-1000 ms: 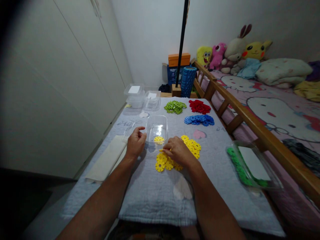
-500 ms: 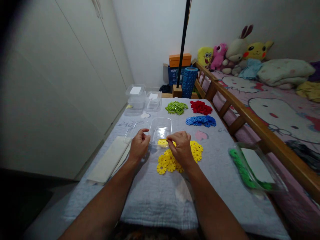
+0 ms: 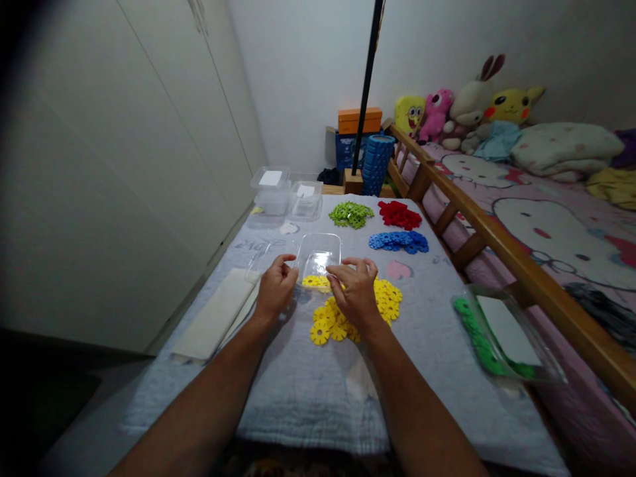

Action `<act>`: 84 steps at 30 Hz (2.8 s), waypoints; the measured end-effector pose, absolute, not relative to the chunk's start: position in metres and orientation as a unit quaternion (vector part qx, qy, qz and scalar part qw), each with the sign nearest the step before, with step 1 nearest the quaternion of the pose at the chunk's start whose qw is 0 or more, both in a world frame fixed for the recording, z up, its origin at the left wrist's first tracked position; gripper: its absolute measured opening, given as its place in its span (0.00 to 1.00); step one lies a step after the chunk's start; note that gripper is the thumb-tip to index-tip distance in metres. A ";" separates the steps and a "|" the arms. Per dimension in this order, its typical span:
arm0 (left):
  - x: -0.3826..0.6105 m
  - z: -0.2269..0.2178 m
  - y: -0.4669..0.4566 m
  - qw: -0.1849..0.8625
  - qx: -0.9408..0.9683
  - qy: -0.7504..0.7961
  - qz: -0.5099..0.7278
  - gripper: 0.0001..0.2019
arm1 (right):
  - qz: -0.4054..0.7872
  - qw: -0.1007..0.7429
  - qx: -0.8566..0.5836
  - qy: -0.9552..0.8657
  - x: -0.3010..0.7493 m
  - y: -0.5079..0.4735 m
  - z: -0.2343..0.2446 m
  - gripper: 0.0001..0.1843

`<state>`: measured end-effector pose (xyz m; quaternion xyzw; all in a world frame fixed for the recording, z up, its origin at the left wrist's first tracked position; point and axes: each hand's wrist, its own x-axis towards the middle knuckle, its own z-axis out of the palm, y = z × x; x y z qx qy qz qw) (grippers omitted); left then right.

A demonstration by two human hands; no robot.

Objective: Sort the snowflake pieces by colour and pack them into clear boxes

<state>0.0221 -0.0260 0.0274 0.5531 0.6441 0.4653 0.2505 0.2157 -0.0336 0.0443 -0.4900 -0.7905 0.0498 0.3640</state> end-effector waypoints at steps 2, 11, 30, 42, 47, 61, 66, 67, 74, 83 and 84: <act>0.022 0.026 -0.026 0.250 0.553 0.644 0.465 0.14 | 0.045 0.387 -0.503 -0.772 0.225 -0.031 0.044 0.11; 0.019 0.025 -0.024 0.243 0.552 0.649 0.464 0.14 | 0.043 0.256 -0.633 -0.730 0.261 -0.009 0.027 0.11; 0.017 0.029 -0.025 0.223 0.566 0.662 0.437 0.18 | 0.144 0.255 -0.627 -0.722 0.254 -0.009 0.025 0.06; 0.019 0.026 -0.026 0.212 0.569 0.668 0.429 0.19 | 0.114 0.499 -0.505 -0.695 0.225 -0.029 0.043 0.03; 0.020 0.029 -0.027 0.209 0.572 0.669 0.426 0.19 | 0.107 0.449 -0.488 -0.741 0.206 -0.033 0.035 0.04; 0.019 0.028 -0.027 0.208 0.572 0.665 0.434 0.19 | 0.062 0.448 -0.581 -0.676 0.251 -0.009 0.026 0.11; 0.019 0.027 -0.026 0.212 0.568 0.660 0.443 0.18 | 0.069 0.319 -0.628 -0.707 0.258 -0.004 0.010 0.07; 0.019 0.027 -0.026 0.215 0.568 0.658 0.445 0.18 | 0.066 0.291 -0.624 -0.722 0.257 -0.005 0.008 0.07; 0.018 0.027 -0.025 0.243 0.555 0.645 0.465 0.14 | 0.084 0.207 -0.596 -0.772 0.251 -0.011 0.009 0.07; 0.018 0.025 -0.024 0.280 0.524 0.635 0.494 0.14 | 0.156 0.464 -0.558 -0.670 0.253 -0.009 0.034 0.06; 0.019 0.024 -0.024 0.289 0.513 0.637 0.498 0.15 | 0.157 0.495 -0.547 -0.656 0.251 -0.011 0.038 0.06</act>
